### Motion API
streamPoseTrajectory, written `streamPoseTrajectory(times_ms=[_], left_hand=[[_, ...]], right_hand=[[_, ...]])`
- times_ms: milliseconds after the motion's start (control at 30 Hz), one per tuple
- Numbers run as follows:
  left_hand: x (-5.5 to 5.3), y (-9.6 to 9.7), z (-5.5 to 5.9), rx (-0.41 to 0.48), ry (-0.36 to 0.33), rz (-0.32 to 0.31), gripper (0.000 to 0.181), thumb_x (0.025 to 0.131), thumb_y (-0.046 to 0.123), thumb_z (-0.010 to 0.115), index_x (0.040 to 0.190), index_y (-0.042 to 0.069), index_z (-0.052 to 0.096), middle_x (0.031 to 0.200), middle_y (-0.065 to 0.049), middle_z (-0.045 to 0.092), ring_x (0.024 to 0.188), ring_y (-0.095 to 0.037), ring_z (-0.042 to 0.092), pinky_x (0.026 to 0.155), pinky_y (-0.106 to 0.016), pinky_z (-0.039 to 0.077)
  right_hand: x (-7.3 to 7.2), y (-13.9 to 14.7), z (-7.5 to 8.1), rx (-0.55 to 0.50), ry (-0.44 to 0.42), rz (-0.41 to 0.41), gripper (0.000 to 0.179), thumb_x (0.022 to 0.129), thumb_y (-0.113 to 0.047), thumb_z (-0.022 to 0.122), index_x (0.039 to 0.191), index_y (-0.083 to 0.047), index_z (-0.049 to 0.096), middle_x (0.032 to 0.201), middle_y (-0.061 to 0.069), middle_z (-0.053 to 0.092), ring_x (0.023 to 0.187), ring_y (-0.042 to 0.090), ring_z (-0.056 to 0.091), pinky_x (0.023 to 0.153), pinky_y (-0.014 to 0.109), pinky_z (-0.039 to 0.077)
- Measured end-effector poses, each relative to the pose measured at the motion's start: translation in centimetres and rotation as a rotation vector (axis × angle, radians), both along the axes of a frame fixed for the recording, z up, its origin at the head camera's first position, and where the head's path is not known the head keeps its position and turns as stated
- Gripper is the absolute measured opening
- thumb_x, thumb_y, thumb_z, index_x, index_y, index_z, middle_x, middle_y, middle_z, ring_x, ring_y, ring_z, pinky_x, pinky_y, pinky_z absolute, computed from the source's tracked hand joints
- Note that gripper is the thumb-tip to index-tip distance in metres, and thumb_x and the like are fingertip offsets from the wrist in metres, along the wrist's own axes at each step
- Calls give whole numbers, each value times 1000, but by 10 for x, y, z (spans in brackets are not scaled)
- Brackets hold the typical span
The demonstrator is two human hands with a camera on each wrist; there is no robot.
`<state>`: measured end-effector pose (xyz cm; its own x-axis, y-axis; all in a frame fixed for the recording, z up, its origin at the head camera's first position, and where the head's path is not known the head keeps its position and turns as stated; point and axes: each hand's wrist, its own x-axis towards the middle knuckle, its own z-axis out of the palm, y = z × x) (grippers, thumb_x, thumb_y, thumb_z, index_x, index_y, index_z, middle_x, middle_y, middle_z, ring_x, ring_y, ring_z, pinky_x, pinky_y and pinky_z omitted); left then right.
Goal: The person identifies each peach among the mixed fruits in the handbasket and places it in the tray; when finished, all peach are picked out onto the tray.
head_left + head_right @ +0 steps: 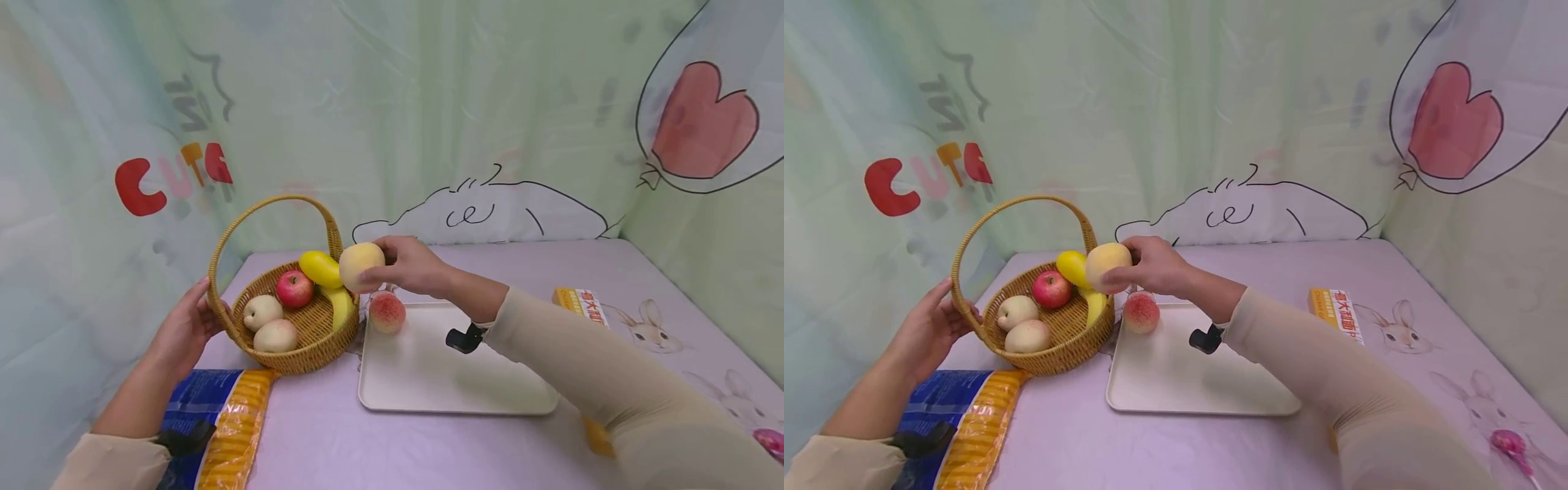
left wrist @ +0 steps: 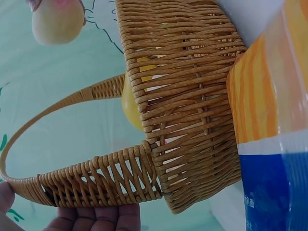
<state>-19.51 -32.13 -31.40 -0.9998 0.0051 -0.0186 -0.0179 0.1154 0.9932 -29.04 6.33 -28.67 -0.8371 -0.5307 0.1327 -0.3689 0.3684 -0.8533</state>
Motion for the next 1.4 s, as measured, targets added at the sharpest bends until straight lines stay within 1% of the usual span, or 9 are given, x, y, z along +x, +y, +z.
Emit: streamPoseTrajectory(times_ms=[133,400,600,700,867,967,1167,1267,1400], left_hand=[[1,-1,-1,2,1,-3,54,107,62,36,87,22,67,85,7,67,93,-15,64,93,-23,47],[0,-1,-1,2,12,-14,53,107,61,36,88,23,67,84,7,67,93,-15,64,93,-23,46],[0,-2,-1,11,13,-10,51,107,61,38,90,23,67,86,7,66,92,-14,63,92,-22,47],[1,-2,-1,15,9,-4,51,107,61,38,90,23,67,86,7,66,92,-14,63,92,-22,47],[0,-2,-1,21,8,-8,51,107,61,38,89,23,67,86,7,66,92,-14,63,92,-22,47],[0,-1,0,24,6,-10,51,107,60,38,89,23,67,86,7,67,92,-14,63,92,-23,47],[0,-1,0,18,4,-5,50,107,60,38,88,24,67,86,7,66,92,-14,63,92,-23,47],[1,0,-1,23,14,-8,50,108,59,38,88,24,67,85,7,66,91,-14,62,92,-23,47],[0,0,-3,44,33,-15,50,109,55,38,87,22,68,82,7,66,87,-13,62,91,-23,48]], right_hand=[[-2,13,-5,21,7,-26,52,88,-28,81,133,-8,64,110,7,73,99,23,64,86,34,54],[-6,38,-14,57,7,-98,49,89,-28,80,131,-8,64,111,8,73,101,24,63,90,38,52],[-10,52,-27,73,9,-116,42,90,-24,80,126,-7,67,106,8,73,97,24,64,87,37,50],[-12,60,-34,90,9,-124,43,90,-24,80,126,-5,67,105,9,73,95,24,63,85,36,50],[-14,71,-46,180,-20,-187,52,90,-32,80,130,-2,65,109,9,72,99,23,61,85,34,49],[-16,74,-52,222,-38,-201,52,90,-34,79,129,-2,66,107,8,71,99,24,59,85,34,48],[-20,75,-66,279,-70,-194,48,87,-35,79,119,-1,69,100,6,67,97,23,57,81,33,46],[-22,75,-73,322,-90,-202,50,85,-38,80,118,-3,69,101,5,66,98,22,56,80,32,46],[-24,72,-78,357,-78,-202,56,84,-41,80,121,-1,68,105,7,66,99,23,57,81,32,47]])
